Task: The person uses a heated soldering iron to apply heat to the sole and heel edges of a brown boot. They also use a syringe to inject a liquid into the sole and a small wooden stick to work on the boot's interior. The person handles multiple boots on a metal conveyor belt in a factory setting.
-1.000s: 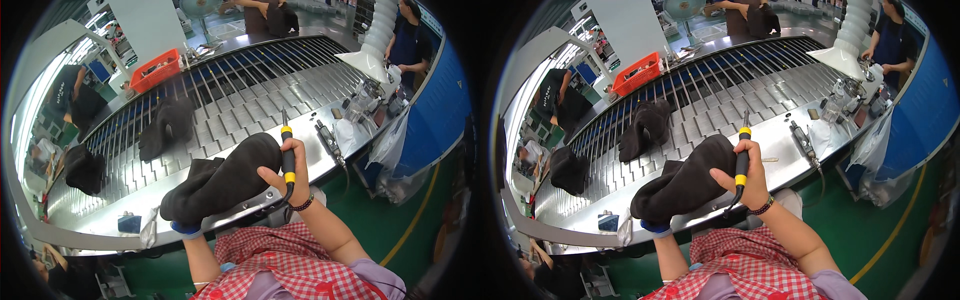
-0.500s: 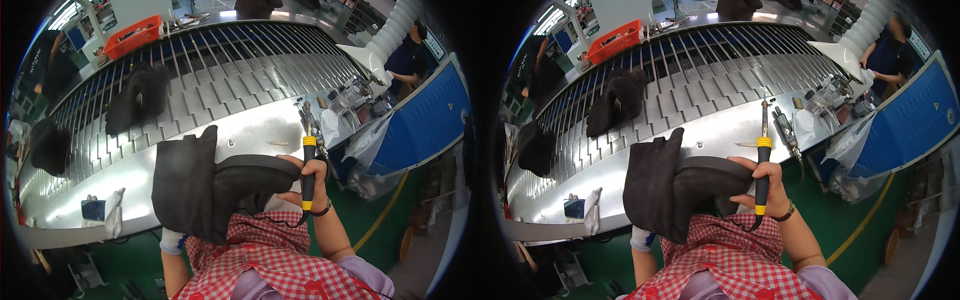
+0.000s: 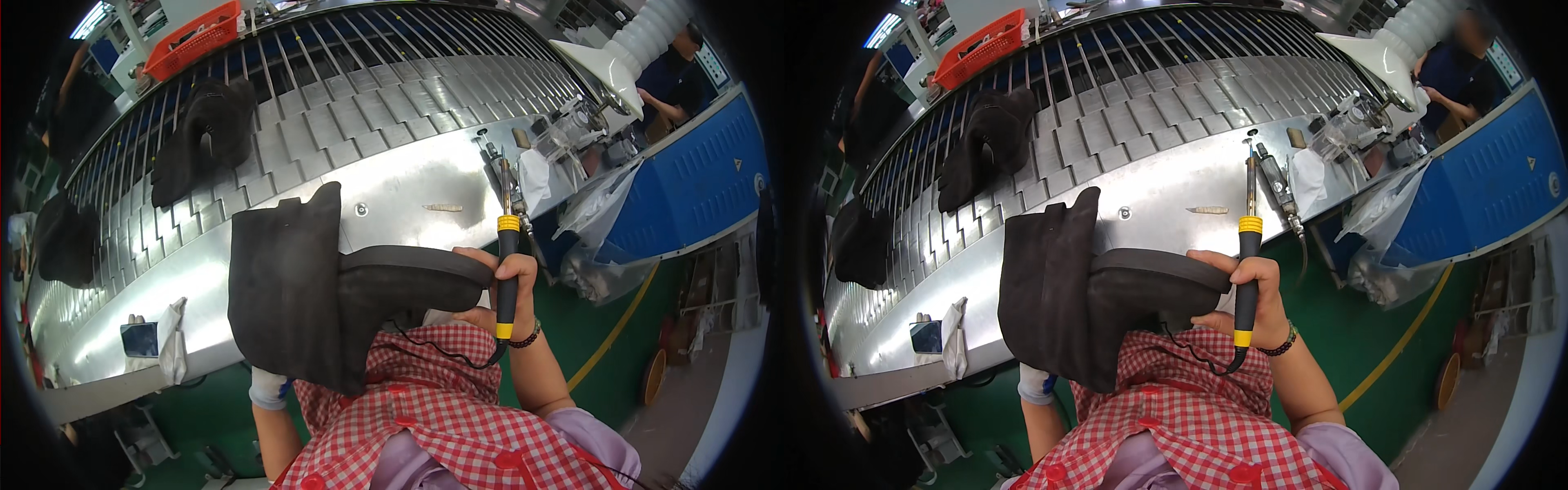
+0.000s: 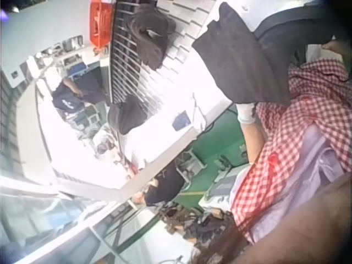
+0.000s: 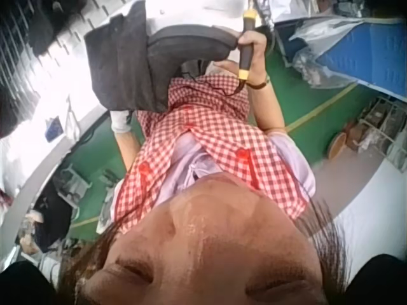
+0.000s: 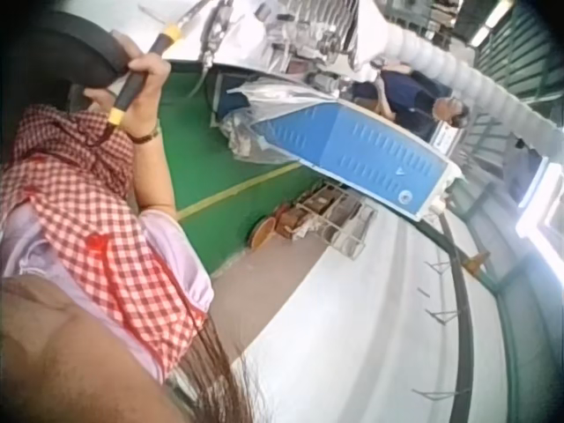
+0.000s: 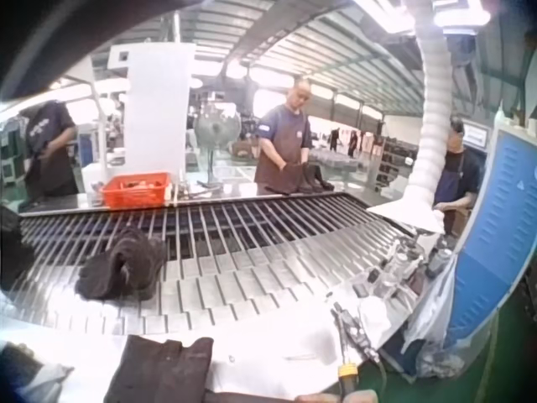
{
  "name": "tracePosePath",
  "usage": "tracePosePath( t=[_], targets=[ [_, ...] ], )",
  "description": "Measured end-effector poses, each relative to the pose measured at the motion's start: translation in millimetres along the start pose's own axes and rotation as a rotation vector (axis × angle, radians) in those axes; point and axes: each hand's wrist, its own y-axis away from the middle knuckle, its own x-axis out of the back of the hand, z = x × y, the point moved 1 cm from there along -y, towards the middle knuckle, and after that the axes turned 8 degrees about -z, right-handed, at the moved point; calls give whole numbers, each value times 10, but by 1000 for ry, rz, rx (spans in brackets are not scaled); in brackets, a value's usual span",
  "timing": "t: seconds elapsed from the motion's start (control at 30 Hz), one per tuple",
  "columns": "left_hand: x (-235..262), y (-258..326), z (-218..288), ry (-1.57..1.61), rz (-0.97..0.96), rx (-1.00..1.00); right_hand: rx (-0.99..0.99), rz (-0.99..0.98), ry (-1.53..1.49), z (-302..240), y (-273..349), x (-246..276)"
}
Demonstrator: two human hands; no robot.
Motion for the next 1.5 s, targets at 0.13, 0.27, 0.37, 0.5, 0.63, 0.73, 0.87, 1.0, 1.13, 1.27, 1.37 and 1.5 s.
tracePosePath(
  t=[0.13, 0.27, 0.37, 0.5, 0.63, 0.73, 0.87, 1.0, 1.13, 1.27, 1.37, 1.5],
  targets=[
    [-15, 46, 11, -6, 5, -8, -4, 6, -60, -3, 17, -14],
    [3, 129, 31, -15, 17, -43, -20, 45, -52, 16, 17, -13],
    [68, 203, 171, -39, 45, -113, -28, 105, -83, 50, -83, 28],
    [42, 216, 634, 79, 40, -488, -116, 176, -141, 211, -417, 152],
    [-146, 71, 1262, 673, 80, -701, -214, 174, 189, 538, -747, 189],
    [-266, 85, 1674, -242, 400, -838, -184, 161, 224, 801, -737, -65],
    [-326, 87, 1956, -531, 388, -869, 17, 212, 478, 863, -399, -144],
    [-311, -79, 2261, -59, 293, -759, 94, 229, 645, 907, -145, -9],
    [-445, -303, 2771, 152, 56, -915, 54, 184, 772, 1065, -31, 70],
    [-452, -954, 3376, 16, -138, -973, 114, 184, 748, 1257, -62, 7],
    [-349, -1719, 3677, 442, -395, -765, 123, 153, 789, 1308, -44, 4],
    [-255, -3019, 3859, -1217, 591, -902, 144, 165, 782, 1316, -19, 44]
  ],
)
